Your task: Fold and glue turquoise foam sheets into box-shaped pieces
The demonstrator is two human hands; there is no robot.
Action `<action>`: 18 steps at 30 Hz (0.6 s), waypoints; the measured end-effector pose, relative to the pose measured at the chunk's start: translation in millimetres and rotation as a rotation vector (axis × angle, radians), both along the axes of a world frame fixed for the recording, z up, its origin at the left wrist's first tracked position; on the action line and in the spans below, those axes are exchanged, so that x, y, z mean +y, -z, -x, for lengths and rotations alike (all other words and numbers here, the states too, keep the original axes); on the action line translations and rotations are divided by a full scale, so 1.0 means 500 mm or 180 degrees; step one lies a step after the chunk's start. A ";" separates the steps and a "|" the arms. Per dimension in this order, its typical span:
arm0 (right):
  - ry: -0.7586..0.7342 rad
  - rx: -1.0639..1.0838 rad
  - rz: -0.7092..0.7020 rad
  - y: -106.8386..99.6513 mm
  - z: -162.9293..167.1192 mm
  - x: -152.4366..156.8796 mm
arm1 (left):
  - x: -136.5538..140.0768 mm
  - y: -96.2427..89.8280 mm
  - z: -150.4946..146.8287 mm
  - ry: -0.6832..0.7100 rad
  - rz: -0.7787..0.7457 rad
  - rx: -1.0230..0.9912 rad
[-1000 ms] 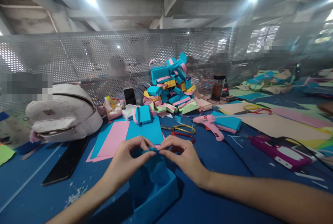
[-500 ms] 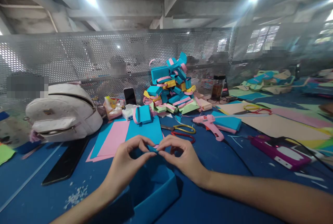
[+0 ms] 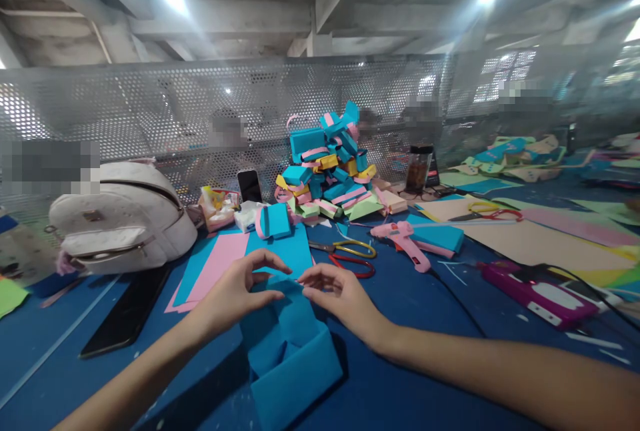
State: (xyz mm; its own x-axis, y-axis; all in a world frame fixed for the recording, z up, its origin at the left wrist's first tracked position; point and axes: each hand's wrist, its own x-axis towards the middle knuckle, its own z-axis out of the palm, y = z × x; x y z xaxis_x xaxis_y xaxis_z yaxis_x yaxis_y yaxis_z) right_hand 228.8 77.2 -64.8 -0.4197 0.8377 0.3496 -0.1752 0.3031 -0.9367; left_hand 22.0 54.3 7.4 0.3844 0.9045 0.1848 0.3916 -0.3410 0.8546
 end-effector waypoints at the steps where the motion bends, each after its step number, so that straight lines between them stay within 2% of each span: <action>1: 0.0000 -0.0020 0.0052 -0.001 0.000 -0.001 | 0.001 -0.001 0.002 0.0030 0.0068 -0.0006; 5: 0.0039 -0.0033 0.0203 -0.012 -0.001 -0.006 | 0.000 -0.010 0.006 0.0139 0.0350 -0.0131; 11: 0.0060 0.0017 0.0258 -0.012 0.000 -0.003 | -0.002 -0.037 0.017 -0.0249 0.0470 -0.0237; 15: 0.0071 0.0046 0.0250 -0.007 0.001 0.000 | -0.008 -0.057 0.023 -0.0302 0.0130 -0.0198; 18: 0.0133 0.0027 0.0178 -0.007 0.001 -0.001 | -0.030 -0.063 0.010 -0.0221 -0.0212 0.0485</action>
